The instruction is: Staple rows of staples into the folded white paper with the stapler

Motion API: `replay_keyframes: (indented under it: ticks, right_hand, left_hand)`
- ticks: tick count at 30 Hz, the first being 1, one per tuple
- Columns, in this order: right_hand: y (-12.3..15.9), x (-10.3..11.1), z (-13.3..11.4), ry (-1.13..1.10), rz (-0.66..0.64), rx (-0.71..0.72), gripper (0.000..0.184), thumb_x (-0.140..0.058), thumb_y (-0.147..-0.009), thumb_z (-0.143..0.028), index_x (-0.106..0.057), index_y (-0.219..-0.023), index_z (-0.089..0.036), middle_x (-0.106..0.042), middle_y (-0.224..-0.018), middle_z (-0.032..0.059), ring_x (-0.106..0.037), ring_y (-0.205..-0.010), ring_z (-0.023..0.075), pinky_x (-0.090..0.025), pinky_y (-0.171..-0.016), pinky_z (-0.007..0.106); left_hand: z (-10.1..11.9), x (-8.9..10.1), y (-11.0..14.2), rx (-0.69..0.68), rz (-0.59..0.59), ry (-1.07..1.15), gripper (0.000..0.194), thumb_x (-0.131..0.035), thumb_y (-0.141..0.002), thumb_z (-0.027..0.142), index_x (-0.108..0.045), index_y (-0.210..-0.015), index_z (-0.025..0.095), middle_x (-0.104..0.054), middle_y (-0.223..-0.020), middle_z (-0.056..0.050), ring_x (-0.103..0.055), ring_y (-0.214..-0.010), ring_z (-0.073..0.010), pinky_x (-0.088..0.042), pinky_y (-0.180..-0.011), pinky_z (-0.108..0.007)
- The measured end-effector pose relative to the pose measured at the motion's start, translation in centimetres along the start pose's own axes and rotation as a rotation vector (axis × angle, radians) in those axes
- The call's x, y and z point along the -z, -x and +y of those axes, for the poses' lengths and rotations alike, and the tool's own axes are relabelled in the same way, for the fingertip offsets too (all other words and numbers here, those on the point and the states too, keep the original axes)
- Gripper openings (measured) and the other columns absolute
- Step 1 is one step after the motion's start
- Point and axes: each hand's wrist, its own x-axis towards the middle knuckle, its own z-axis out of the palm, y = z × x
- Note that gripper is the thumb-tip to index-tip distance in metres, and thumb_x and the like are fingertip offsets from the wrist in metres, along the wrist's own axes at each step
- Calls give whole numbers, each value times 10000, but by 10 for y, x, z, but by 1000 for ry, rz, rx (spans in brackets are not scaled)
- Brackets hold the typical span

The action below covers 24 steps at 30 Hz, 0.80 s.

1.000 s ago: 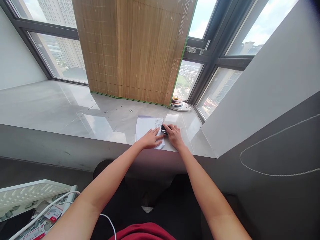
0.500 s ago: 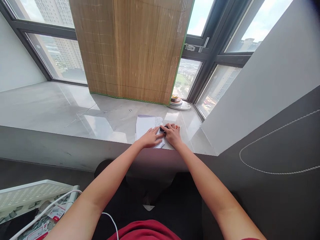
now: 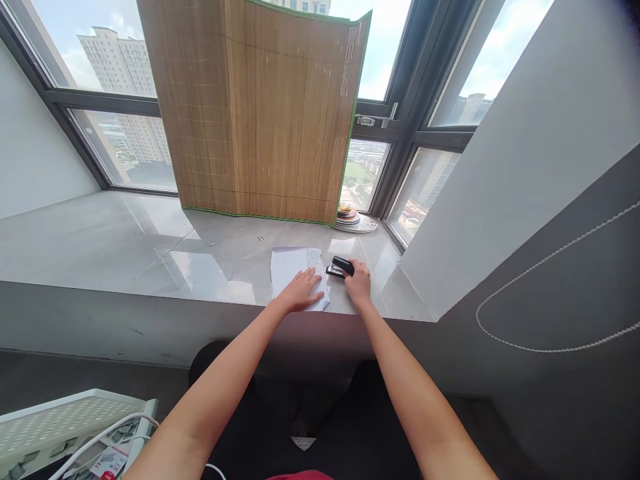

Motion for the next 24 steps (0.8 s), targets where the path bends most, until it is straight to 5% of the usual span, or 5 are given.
replay_keyframes:
  ticks: [5, 9, 11, 18, 24]
  right_hand:
    - [0, 0, -17, -206, 20, -9, 402, -571, -855, -223, -682, -1238, -181, -701, -1162, 135, -634, -1042, 303, -507, -943, 434]
    - [12, -13, -49, -336, -134, 118, 385, -600, -842, -192, -685, -1217, -214, -721, -1156, 95, -664, -1064, 280, -515, -981, 421]
    - [18, -23, -63, -355, -194, 156, 396, -614, -840, -173, -687, -1224, -235, -722, -1151, 83, -670, -1060, 275, -526, -969, 415]
    - [26, -44, -77, -298, -334, 260, 418, -662, -853, -180, -690, -1262, -262, -712, -1168, 80, -650, -1100, 269, -529, -964, 413]
    - [22, -34, -55, -383, -141, 14, 430, -415, -991, -407, -742, -1213, -237, -709, -1067, 99, -638, -977, 272, -527, -841, 385]
  left_hand:
    - [-7, 6, -9, 35, 134, 230, 388, -530, -992, 381, -655, -1313, 201, -481, -1644, -144, -411, -1551, -301, -309, -1284, -512]
    - [-32, 30, 0, 243, 569, 484, 282, -455, -898, 218, -720, -993, 205, -738, -1259, -111, -665, -1224, -266, -493, -1112, -446]
    - [-46, 41, 10, 367, 698, 539, 262, -462, -861, 210, -720, -899, 213, -767, -1085, -100, -691, -1114, -277, -507, -1068, -444]
    - [-64, 35, 25, 474, 596, 703, 293, -490, -931, 327, -752, -1001, 215, -769, -1191, -100, -672, -1177, -293, -465, -1126, -463]
    - [-69, 27, 22, 490, 631, 802, 332, -464, -970, 371, -749, -1002, 204, -763, -1204, -118, -671, -1197, -282, -463, -1132, -451]
